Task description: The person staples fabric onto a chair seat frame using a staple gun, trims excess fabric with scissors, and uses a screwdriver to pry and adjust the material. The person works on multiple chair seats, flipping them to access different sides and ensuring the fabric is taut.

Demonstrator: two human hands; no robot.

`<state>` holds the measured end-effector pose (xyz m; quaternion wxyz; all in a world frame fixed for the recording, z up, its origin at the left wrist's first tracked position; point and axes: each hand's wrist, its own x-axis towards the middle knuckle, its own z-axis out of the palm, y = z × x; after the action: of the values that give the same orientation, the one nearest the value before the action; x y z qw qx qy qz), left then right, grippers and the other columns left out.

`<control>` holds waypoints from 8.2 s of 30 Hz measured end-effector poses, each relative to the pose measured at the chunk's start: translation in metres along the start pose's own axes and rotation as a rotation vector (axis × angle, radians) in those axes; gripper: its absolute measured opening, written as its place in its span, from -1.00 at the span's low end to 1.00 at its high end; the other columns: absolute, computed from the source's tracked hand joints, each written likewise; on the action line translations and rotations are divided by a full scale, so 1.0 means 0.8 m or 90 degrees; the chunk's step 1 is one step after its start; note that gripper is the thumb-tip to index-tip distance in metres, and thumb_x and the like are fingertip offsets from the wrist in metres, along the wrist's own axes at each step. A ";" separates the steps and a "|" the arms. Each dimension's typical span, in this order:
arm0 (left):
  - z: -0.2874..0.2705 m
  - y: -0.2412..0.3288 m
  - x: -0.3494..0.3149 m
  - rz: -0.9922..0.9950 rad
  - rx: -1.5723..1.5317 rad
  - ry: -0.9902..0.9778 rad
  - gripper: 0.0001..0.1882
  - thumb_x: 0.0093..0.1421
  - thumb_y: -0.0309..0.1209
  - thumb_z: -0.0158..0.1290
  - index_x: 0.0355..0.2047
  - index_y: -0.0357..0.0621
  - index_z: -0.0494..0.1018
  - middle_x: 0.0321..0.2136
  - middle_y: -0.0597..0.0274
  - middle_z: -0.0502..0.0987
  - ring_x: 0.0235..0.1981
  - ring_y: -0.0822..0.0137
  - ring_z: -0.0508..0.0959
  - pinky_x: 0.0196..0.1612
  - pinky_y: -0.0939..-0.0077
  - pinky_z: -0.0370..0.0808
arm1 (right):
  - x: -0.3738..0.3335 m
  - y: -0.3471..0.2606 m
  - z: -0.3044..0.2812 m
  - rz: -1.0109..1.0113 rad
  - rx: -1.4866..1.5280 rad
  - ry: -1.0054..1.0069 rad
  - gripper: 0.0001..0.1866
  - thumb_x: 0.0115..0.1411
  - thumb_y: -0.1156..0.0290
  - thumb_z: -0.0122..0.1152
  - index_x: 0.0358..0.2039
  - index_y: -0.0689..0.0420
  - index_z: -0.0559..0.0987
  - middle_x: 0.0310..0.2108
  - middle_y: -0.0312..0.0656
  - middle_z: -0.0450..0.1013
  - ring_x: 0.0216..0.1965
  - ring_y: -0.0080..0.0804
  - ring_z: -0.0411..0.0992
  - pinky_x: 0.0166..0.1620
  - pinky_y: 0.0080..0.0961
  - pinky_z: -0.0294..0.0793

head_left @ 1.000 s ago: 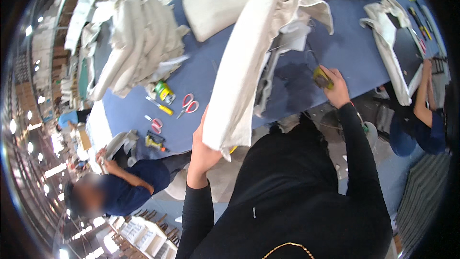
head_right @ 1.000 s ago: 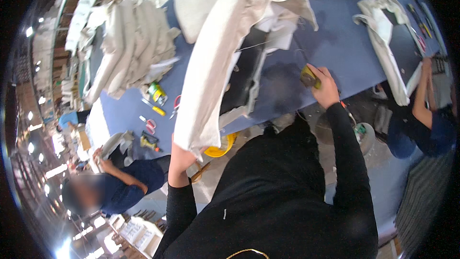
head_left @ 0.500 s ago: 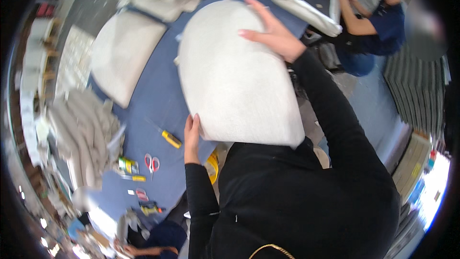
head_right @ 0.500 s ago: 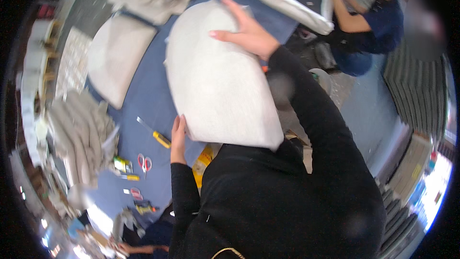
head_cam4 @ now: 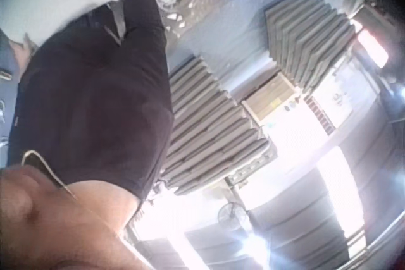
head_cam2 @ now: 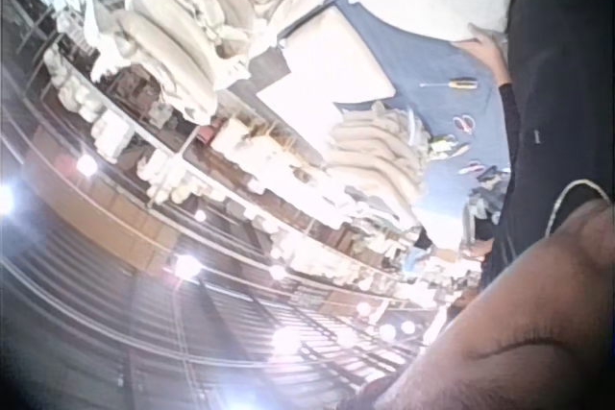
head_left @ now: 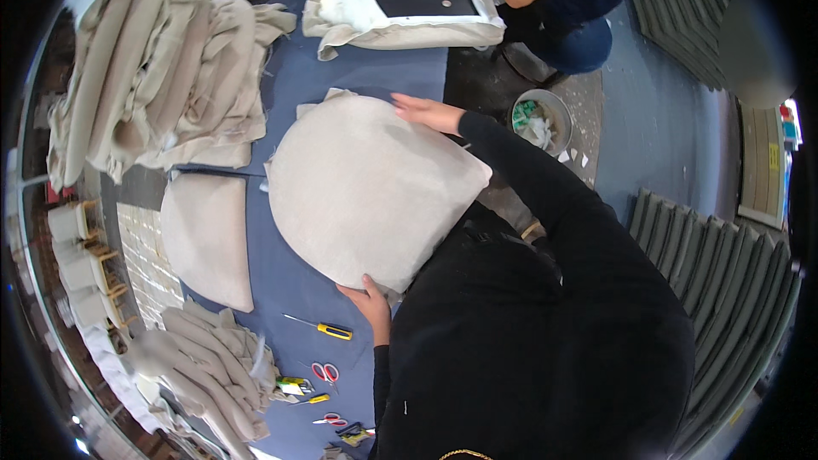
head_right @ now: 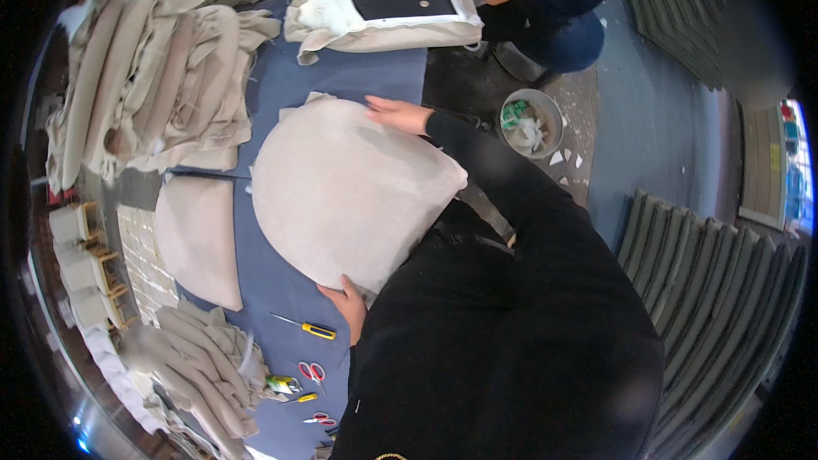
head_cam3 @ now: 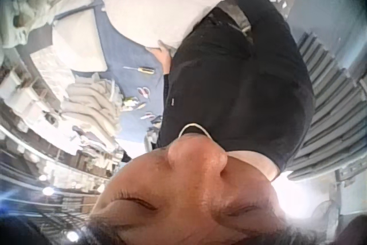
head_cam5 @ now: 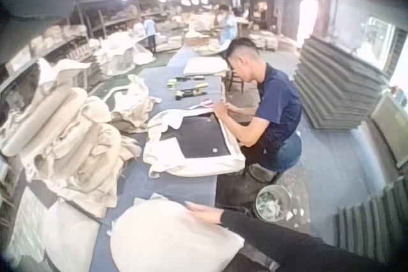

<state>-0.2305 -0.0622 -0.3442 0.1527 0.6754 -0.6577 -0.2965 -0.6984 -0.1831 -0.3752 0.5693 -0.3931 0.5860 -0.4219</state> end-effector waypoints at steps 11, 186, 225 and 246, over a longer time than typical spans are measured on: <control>0.048 -0.118 0.030 -0.019 0.085 0.060 -0.04 0.53 0.11 0.01 0.55 -0.52 0.04 0.45 -0.57 0.25 0.45 -0.41 0.32 0.52 -0.15 0.21 | -0.244 0.055 0.053 0.064 -0.153 0.394 -0.14 0.16 -0.15 0.62 0.28 0.21 0.64 0.10 0.07 0.70 0.09 -0.10 0.69 0.19 -0.25 0.62; -0.420 0.230 0.100 0.057 0.167 0.007 -0.18 0.03 -0.19 0.44 0.28 -0.28 0.48 0.05 -0.28 0.66 0.13 -0.24 0.64 0.23 0.03 0.55 | -0.029 0.044 0.173 -0.242 -0.621 -0.075 -0.27 -0.04 0.65 0.39 0.21 0.03 0.47 0.15 0.03 0.47 0.26 0.14 0.41 0.24 -0.06 0.55; -0.353 0.332 0.212 0.371 0.124 -0.177 -0.26 0.66 0.15 -0.28 0.62 -0.03 0.19 0.37 -0.29 0.50 0.38 -0.30 0.49 0.41 0.07 0.41 | -0.141 -0.266 0.303 -0.449 -0.061 0.064 -0.29 0.13 0.58 0.47 0.34 0.11 0.56 -0.03 -0.03 0.69 -0.10 0.02 0.72 0.04 -0.35 0.66; -0.344 0.330 0.190 0.334 0.231 -0.027 -0.29 0.65 0.07 -0.23 0.63 -0.01 0.12 0.04 -0.42 0.65 -0.01 -0.47 0.66 0.07 -0.25 0.59 | -0.121 -0.267 0.310 -0.432 -0.092 0.163 -0.35 0.18 0.55 0.49 0.31 0.06 0.59 0.06 -0.05 0.71 -0.01 -0.04 0.74 0.08 -0.36 0.65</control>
<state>-0.2818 -0.2848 -0.0037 0.0875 0.4926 -0.8547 -0.1386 -0.4510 -0.1747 -0.1406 0.2900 -0.5485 0.5170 -0.5897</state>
